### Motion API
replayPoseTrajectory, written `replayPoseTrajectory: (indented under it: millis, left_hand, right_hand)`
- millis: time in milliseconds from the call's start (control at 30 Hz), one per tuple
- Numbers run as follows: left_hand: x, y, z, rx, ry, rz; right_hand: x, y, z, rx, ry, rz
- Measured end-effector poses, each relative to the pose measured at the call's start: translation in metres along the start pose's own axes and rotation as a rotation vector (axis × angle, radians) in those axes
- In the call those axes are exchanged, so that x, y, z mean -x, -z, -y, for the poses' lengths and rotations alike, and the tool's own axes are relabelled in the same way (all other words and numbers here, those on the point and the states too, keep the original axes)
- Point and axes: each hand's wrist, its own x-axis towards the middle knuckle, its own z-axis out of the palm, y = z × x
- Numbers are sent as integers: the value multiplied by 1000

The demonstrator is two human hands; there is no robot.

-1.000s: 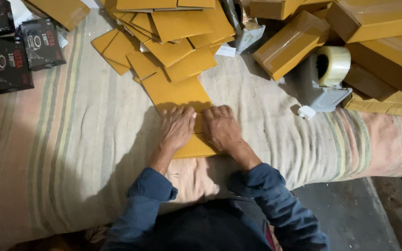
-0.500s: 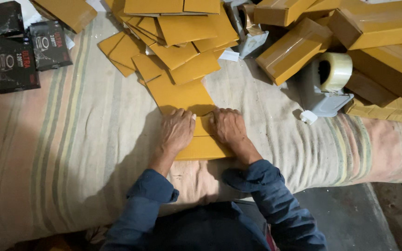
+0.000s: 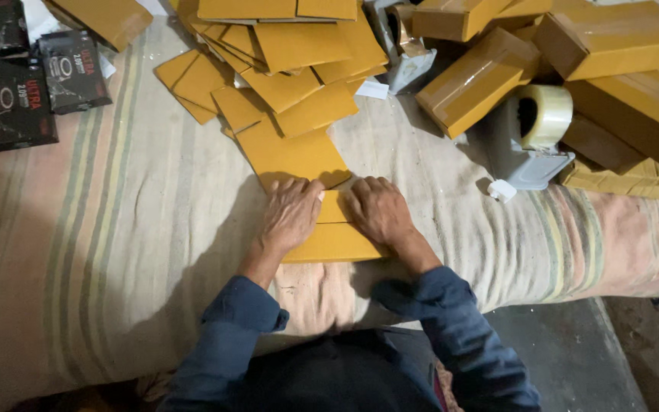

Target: The person folds flat yellow cardboard cartons into open boxes one at a time on a padded work surface, pressing the sides and creases to shape each box and setting finished boxes aside with the pile of folded cartons.

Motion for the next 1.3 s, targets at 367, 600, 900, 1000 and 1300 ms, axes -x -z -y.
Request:
replayPoseTrajectory:
  millis: [367, 600, 900, 1000, 1300]
  left_hand:
    - [59, 54, -50, -48, 14, 330]
    - [65, 46, -29, -22, -109, 123]
    - [54, 51, -49, -82, 3, 237]
    - [48, 50, -57, -150, 53, 309]
    - [75, 15, -11, 191, -27, -123]
  right_hand:
    - [35, 46, 71, 19, -60, 35]
    - [39, 32, 60, -29, -52, -42]
    - [43, 19, 45, -84, -83, 24]
    - [37, 14, 55, 210, 7, -219]
    - [61, 13, 32, -285, -98, -188]
